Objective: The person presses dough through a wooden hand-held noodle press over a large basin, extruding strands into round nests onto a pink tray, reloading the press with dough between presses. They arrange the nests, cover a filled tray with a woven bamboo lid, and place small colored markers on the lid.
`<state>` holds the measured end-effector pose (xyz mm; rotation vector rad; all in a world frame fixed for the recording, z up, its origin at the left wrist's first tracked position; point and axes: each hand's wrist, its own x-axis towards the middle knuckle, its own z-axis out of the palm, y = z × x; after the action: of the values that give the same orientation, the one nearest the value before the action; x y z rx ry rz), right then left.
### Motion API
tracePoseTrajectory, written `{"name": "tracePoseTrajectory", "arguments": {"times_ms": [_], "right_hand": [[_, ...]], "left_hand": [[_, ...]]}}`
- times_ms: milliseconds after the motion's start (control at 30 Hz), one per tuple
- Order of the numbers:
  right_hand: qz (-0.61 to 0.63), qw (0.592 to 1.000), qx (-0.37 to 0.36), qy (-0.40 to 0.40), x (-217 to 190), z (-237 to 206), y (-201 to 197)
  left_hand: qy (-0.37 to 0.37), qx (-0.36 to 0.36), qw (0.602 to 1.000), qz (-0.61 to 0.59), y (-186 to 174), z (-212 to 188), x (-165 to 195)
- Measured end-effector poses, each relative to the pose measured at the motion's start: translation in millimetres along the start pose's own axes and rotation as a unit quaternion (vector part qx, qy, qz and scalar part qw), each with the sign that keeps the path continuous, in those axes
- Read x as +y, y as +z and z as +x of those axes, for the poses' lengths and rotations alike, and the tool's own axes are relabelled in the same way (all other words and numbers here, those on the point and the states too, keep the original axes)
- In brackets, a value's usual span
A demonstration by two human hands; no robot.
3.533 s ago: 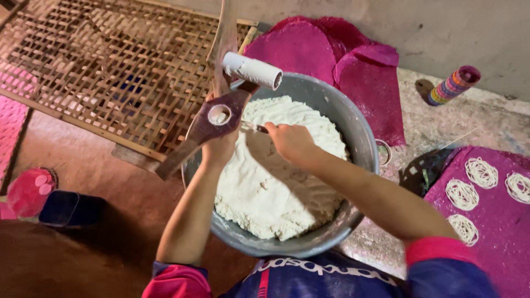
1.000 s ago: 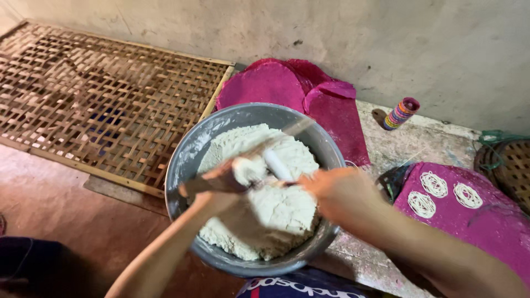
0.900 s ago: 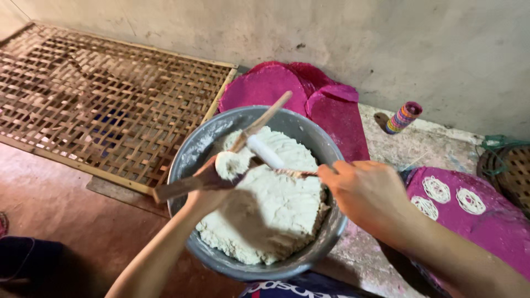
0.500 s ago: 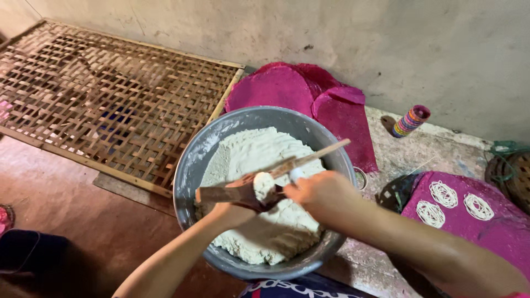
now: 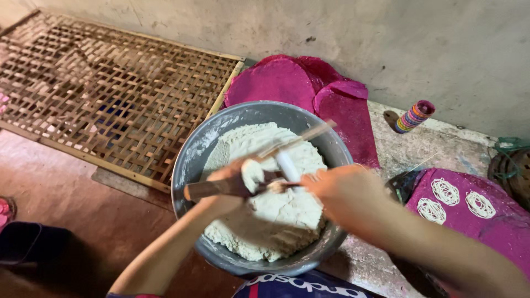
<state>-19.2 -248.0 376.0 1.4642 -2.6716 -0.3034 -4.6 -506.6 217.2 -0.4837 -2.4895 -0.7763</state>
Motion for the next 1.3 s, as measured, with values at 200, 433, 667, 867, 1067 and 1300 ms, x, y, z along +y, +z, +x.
{"name": "tracePoseTrajectory", "arguments": {"times_ms": [200, 433, 667, 867, 1067, 1300], "right_hand": [[0.042, 0.998, 0.027, 0.05, 27.8, -18.1, 1.3], [-0.074, 0.996, 0.026, -0.043, -17.0, 23.6, 3.0], [0.135, 0.978, 0.06, 0.147, 17.6, -17.3, 47.3], [0.521, 0.811, 0.262, 0.031, -41.6, 9.6, 119.4], [0.683, 0.695, 0.075, 0.209, -12.5, -1.5, 159.3], [0.642, 0.742, 0.078, 0.179, -34.4, 8.9, 176.5]], "left_hand": [[-0.055, -0.043, 0.998, -0.012, -12.9, 4.5, 1.6], [-0.087, -0.086, 0.992, -0.044, 19.4, 5.8, 10.5], [-0.13, 0.057, 0.98, -0.142, 31.2, -9.4, -44.0], [-0.09, 0.109, 0.99, -0.004, 33.6, 4.7, -52.6], [-0.121, 0.047, 0.99, 0.051, 6.1, 11.2, -20.4], [-0.078, 0.185, 0.976, -0.079, 28.8, 15.9, -48.0]]}}
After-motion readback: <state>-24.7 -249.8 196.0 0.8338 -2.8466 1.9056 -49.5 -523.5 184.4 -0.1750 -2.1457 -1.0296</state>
